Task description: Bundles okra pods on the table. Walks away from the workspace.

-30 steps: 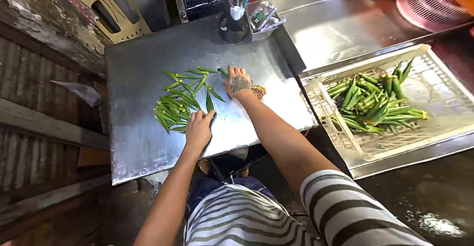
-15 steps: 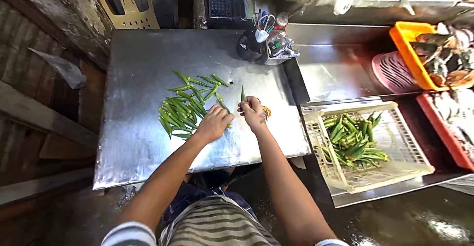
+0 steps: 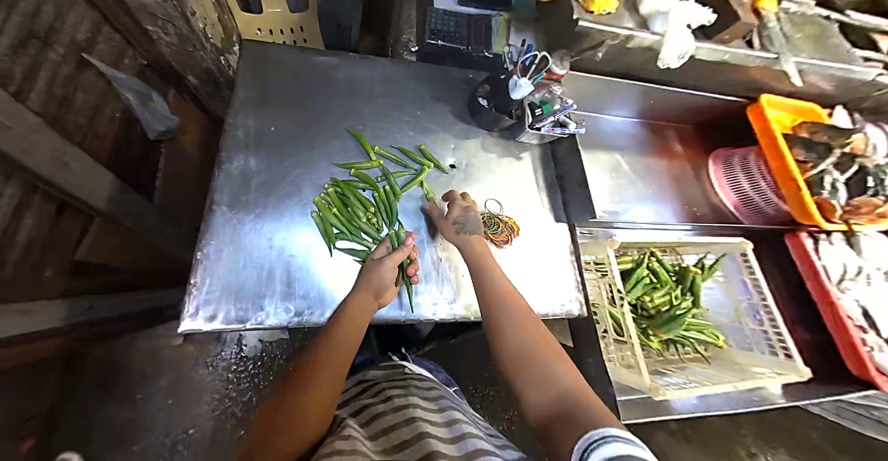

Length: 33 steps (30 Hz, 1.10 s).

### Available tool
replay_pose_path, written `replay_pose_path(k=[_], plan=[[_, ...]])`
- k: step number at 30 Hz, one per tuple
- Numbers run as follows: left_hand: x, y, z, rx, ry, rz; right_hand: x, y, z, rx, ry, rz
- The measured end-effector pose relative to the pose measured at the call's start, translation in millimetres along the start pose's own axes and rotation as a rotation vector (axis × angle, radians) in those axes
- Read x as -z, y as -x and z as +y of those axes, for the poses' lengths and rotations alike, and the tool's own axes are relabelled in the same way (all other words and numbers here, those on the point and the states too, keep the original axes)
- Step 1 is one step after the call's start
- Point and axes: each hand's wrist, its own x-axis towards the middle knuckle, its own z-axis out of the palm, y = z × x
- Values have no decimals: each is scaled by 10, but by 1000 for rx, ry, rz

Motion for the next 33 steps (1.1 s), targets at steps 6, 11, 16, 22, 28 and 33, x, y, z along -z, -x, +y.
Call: replay_pose_path(k=[6, 11, 16, 22, 28, 33], plan=[[151, 232, -23, -133, 44, 87, -4, 541, -120, 220, -223, -10], [57, 258, -124, -158, 107, 208, 56, 1080, -277, 290, -410, -43], [-49, 391, -237, -129, -303, 113, 78, 1165, -155, 516, -562, 76], [-243, 791, -316, -258, -938, -24, -51, 1365, -51, 972, -344, -379], [-168, 745, -381, -363, -1149, -104, -172, 1524, 97, 1052, -289, -307], [-147, 851, -20, -27, -802, 211, -286, 1346, 177, 652, -619, -171]])
